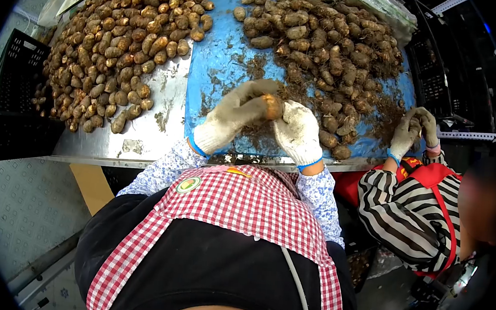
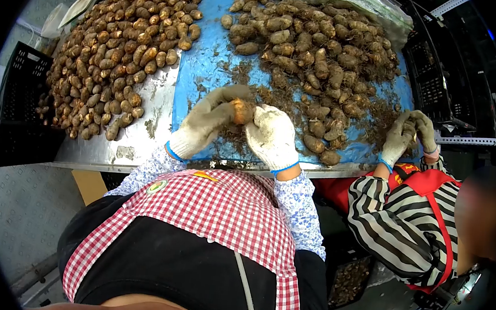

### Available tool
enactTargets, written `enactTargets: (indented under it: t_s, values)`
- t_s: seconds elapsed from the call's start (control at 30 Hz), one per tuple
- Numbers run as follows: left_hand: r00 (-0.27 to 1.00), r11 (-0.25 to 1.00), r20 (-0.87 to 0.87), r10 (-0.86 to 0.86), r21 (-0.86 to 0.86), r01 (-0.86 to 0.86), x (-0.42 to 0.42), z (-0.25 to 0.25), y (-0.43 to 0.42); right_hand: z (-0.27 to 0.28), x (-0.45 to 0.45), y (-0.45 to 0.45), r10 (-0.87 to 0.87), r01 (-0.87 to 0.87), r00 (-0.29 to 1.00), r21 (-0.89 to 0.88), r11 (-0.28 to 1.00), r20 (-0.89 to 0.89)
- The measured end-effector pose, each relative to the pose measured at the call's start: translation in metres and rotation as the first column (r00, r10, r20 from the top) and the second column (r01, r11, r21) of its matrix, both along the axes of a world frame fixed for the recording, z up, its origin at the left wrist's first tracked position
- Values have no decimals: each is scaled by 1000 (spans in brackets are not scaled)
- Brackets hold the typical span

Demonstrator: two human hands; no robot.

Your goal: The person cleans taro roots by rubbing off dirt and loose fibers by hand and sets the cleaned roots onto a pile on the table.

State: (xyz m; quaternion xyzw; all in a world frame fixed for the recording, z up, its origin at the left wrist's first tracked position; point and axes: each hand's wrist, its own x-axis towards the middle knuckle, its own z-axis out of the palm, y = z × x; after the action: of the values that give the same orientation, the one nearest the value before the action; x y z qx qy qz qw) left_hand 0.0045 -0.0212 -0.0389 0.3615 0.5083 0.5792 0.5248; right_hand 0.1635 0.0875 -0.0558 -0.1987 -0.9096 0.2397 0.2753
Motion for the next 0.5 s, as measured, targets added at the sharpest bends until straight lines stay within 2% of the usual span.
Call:
enactTargets:
  t_s: [0.03,0.07,0.13,0.2,0.23,0.27,0.3,0.33,0.37,0.4,0.43,0.5]
  values:
    - [995,1000,99,-3,-13,5,-1,12,0,6,-1,-2,-58,49,990,72,996,130]
    - [980,1000,199,-4,-27,9,-2,19,-1,9,-1,-4,-94,81,987,97,992,129]
    - [996,998,93,-4,58,-1,-17,-45,-3,12,-2,-8,-164,145,978,147,979,128]
    - [967,994,250,-44,108,18,-18,-50,-2,8,-3,-11,-234,227,966,79,971,106]
    - [890,992,448,-85,120,35,-19,-45,-3,5,-4,-11,-270,266,958,44,963,96]
    - [771,990,625,-123,134,49,-19,-37,-3,-4,-5,-8,-280,257,959,-292,921,-38]
    - [782,984,604,-152,168,62,-17,-26,-2,-15,-7,-3,-327,175,931,-592,787,-160]
    - [793,977,582,-180,201,74,-14,-16,0,-18,-9,0,-404,30,879,-815,578,-254]
    - [803,968,558,-208,235,87,-11,-11,2,-14,-6,-2,-417,9,837,-753,658,-355]
    - [789,966,581,-199,251,58,-7,-10,5,-7,-3,1,-441,309,888,-541,782,-129]
    - [774,964,604,-191,266,30,-3,-10,7,-21,-2,5,-433,25,847,-790,612,-308]
    - [755,964,638,-154,266,-29,5,-15,8,-24,-8,-1,-396,-75,832,-787,612,-388]
